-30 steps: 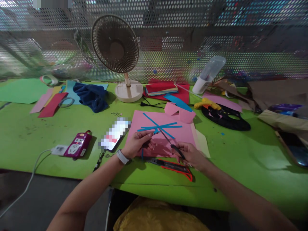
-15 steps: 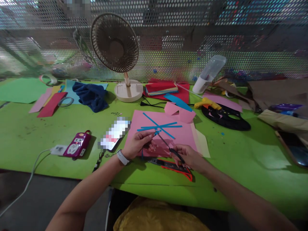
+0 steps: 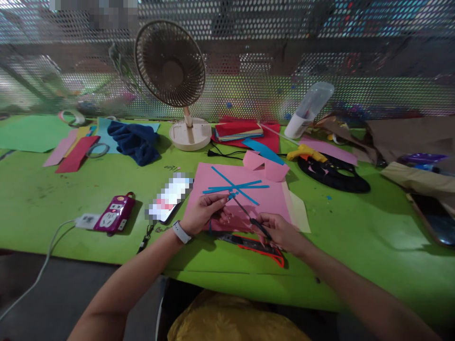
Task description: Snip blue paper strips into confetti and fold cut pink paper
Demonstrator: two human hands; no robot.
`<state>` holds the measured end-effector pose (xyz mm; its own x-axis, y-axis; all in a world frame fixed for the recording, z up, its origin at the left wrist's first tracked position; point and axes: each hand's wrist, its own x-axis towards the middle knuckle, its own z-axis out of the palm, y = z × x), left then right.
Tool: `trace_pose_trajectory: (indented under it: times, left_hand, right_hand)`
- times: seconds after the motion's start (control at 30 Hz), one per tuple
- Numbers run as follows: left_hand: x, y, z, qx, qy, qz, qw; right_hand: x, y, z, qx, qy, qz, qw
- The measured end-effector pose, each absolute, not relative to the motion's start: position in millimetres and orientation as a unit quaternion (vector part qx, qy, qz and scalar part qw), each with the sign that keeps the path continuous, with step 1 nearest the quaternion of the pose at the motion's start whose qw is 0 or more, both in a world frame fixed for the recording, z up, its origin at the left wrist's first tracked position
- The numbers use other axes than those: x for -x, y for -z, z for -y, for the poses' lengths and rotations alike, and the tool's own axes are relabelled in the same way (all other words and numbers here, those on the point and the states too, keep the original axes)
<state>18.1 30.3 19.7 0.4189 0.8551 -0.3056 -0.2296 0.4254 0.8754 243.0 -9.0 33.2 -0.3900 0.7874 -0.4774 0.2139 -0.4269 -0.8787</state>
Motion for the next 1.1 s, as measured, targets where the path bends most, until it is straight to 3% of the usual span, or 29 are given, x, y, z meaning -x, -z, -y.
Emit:
trace_pose_trajectory:
  times: [1.1]
  left_hand:
    - [-18.1,-21.9,-30.3,-0.384,-0.378,-0.408,0.737]
  right_hand:
    - [-244.3,-28.9,9.1,0.517,-0.672,0.486,0.212]
